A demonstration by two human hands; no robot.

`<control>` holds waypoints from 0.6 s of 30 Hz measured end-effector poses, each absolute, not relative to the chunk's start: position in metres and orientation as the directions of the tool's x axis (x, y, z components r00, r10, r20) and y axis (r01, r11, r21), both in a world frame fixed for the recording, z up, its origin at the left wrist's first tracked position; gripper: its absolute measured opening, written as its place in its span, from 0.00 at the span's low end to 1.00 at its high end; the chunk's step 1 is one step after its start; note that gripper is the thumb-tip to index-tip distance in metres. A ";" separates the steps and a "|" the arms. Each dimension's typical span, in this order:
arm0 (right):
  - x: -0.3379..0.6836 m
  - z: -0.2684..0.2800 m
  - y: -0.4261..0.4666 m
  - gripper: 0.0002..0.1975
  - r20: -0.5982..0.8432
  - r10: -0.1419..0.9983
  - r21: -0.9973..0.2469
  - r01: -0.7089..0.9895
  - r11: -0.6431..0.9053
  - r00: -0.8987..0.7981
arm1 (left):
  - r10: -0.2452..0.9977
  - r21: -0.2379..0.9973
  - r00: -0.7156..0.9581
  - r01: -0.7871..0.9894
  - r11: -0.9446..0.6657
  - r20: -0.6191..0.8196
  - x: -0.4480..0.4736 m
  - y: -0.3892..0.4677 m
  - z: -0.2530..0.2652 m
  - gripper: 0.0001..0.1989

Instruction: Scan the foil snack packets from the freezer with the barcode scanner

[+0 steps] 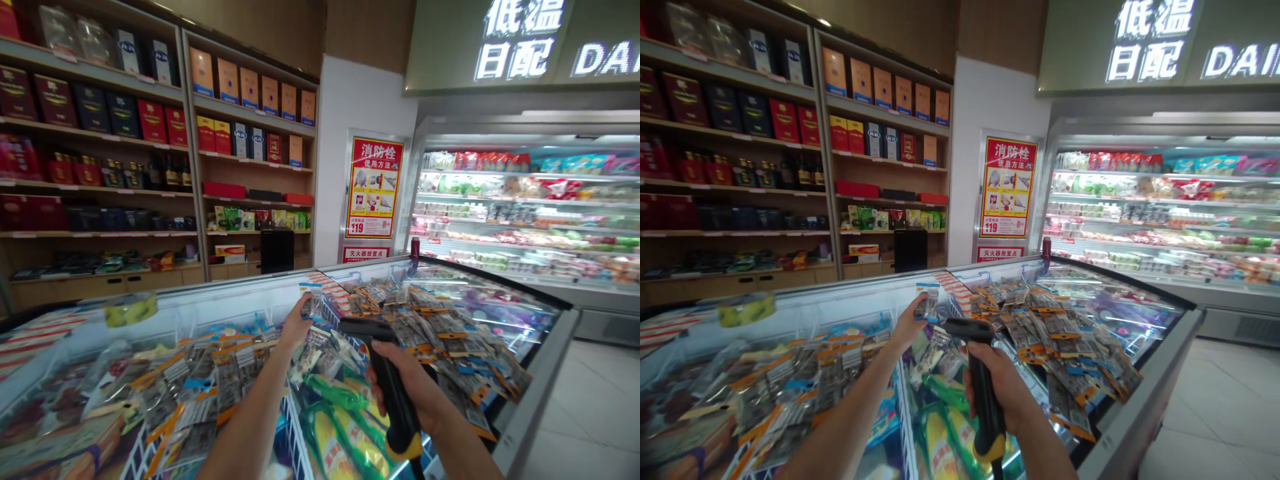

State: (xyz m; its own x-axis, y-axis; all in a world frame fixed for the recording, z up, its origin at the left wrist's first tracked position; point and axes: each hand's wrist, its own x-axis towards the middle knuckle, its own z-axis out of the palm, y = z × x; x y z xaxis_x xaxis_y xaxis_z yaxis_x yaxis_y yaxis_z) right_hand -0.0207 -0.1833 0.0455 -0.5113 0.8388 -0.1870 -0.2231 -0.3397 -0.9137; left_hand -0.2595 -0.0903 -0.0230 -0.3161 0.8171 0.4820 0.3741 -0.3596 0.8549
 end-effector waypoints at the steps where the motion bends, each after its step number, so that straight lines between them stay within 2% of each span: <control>1: -0.021 0.048 -0.183 0.13 -0.199 0.837 -0.914 -0.210 -0.346 -0.510 | 0.818 0.849 -0.305 0.383 -0.364 0.488 -0.259 -0.090 -0.023 0.32; 11: -0.021 0.068 -0.190 0.12 -0.261 0.827 -0.893 -0.201 -0.404 -0.499 | 0.847 0.853 -0.273 0.404 -0.329 0.456 -0.252 -0.100 -0.017 0.35; 18: -0.009 0.070 -0.187 0.12 -0.244 0.842 -0.907 -0.194 -0.374 -0.482 | 0.840 0.828 -0.238 0.430 -0.360 0.488 -0.252 -0.105 -0.018 0.34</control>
State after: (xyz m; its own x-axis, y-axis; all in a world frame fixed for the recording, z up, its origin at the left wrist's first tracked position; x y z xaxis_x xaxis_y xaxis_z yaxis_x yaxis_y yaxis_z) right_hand -0.0092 -0.1870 0.0704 -0.4817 0.8416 -0.2441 -0.1945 -0.3743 -0.9067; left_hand -0.2522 -0.1046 -0.0182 -0.2377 0.8399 0.4880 0.4298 -0.3595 0.8282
